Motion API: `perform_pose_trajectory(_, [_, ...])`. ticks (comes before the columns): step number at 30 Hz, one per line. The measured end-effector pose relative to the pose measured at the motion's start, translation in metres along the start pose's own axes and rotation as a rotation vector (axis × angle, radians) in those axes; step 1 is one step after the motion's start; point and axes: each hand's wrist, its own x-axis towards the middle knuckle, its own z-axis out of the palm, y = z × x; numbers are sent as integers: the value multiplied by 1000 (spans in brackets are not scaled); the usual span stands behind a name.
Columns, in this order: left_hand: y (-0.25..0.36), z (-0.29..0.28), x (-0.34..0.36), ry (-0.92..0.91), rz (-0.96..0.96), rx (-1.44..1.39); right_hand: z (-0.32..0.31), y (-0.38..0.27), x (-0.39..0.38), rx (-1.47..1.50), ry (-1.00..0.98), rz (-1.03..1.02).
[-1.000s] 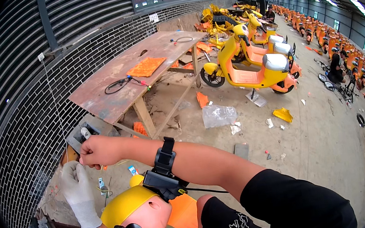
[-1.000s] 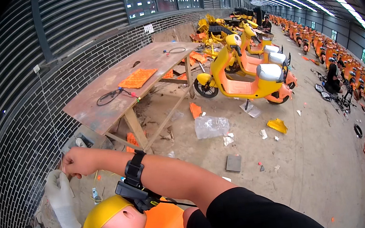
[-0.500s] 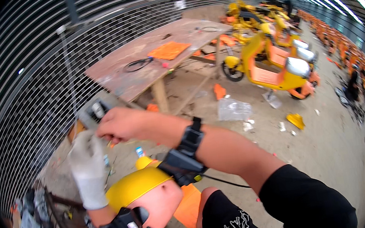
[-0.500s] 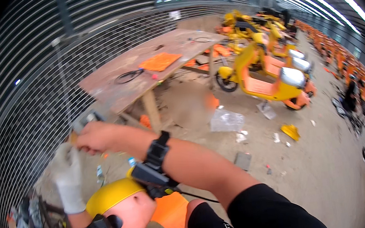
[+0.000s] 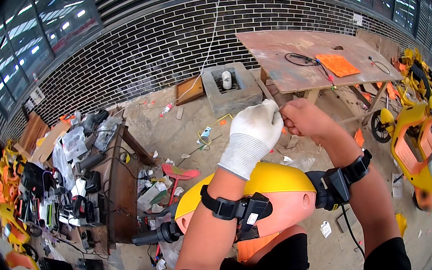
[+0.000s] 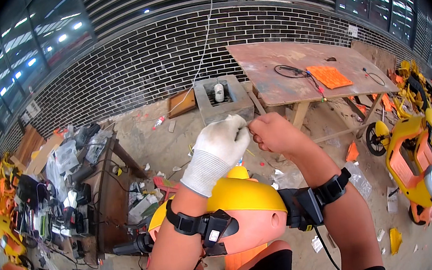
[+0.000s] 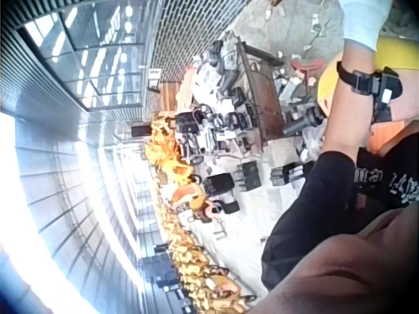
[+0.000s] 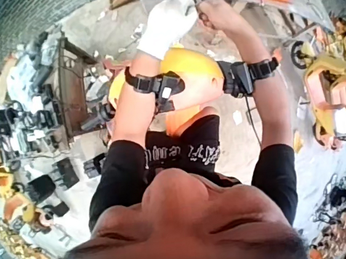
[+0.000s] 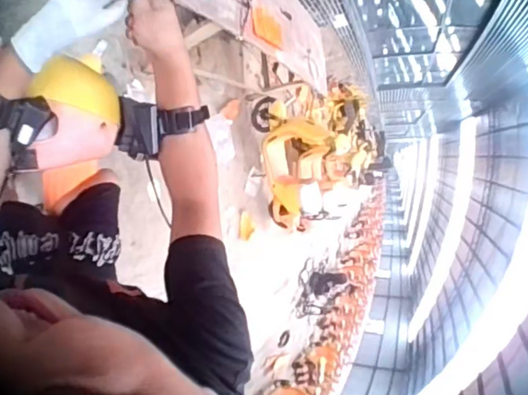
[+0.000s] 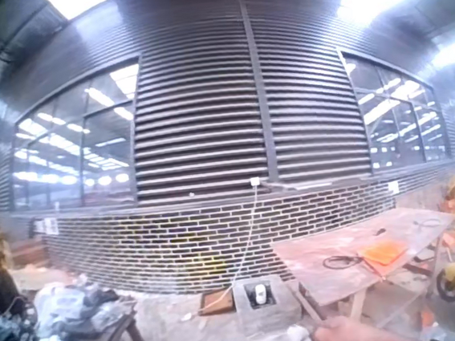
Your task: The person handles a thin wire and a connector while working on the handlebar and instrument cluster area of an orange and yellow scooter, threading the wire through a small opening.
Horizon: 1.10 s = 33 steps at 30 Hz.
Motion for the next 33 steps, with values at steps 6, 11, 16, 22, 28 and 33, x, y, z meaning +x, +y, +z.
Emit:
perform_pose_trajectory(6, [-1, 3, 2, -63, -106, -22, 2, 8, 7, -22, 49, -52])
perform_pose_trajectory(11, [-2, -4, 5, -108, -211, -90, 4, 12, 10, -160, 43, -193])
perform_pose_trajectory(16, [-19, -1, 4, -40, -283, -138, -5, 33, 29, -341, 268, -307])
perform_pose_trajectory(22, [-21, -16, 11, -129, -550, 38, -30, 38, 31, -784, 658, -302])
perform_pose_trajectory(28, [-31, -10, 16, -436, -690, 23, -26, 26, 24, -862, 685, -270])
perform_pose_trajectory(33, [-37, -9, 15, -443, -676, -1, -26, 27, 27, -852, 647, -293])
